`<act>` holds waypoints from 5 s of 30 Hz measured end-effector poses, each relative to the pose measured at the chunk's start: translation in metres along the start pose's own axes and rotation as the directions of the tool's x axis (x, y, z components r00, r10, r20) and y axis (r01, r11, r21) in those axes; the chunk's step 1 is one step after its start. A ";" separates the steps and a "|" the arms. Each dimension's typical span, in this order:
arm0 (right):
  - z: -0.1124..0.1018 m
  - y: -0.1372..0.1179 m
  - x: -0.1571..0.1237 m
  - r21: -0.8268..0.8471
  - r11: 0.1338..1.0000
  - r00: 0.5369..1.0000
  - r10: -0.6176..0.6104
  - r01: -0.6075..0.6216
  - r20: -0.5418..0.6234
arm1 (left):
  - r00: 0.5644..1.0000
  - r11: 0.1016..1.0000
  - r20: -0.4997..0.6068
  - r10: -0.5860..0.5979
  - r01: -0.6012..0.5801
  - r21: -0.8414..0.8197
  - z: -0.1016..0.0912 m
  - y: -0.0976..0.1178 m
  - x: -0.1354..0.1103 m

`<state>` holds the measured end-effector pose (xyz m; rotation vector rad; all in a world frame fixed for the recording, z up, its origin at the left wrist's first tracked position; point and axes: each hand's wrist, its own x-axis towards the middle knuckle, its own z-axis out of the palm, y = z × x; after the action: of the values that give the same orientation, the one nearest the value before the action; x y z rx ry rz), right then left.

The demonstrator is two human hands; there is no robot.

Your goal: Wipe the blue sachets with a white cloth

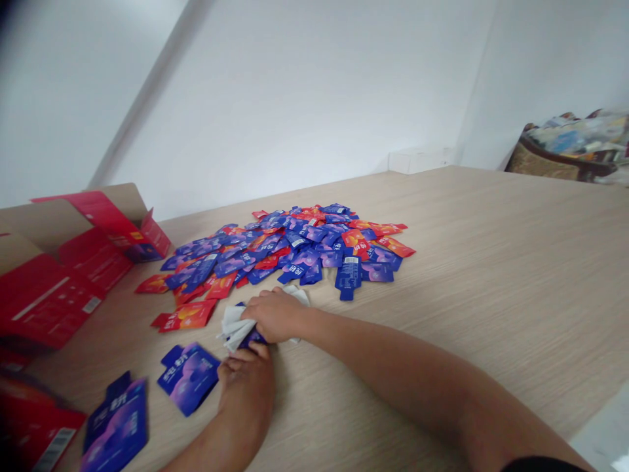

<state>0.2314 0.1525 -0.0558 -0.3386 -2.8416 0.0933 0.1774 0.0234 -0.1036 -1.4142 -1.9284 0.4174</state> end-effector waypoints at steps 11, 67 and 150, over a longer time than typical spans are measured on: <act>-0.008 -0.009 -0.003 0.028 0.998 0.992 -0.049 0.053 -0.118 | 0.977 0.997 -0.209 -0.035 0.050 0.064 0.012 0.006 0.000; -0.009 -0.001 -0.001 0.071 0.996 0.987 0.061 -0.051 -0.149 | 0.999 0.999 0.036 -0.030 0.029 0.036 -0.004 0.005 0.001; -0.004 -0.013 0.000 0.121 0.984 0.988 -0.123 0.133 -0.091 | 0.997 0.998 0.044 -0.058 0.059 -0.011 -0.010 0.005 0.000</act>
<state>0.2294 0.1404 -0.0508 -0.1289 -2.7505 0.2272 0.1873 0.0241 -0.0997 -1.3636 -2.0056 0.4125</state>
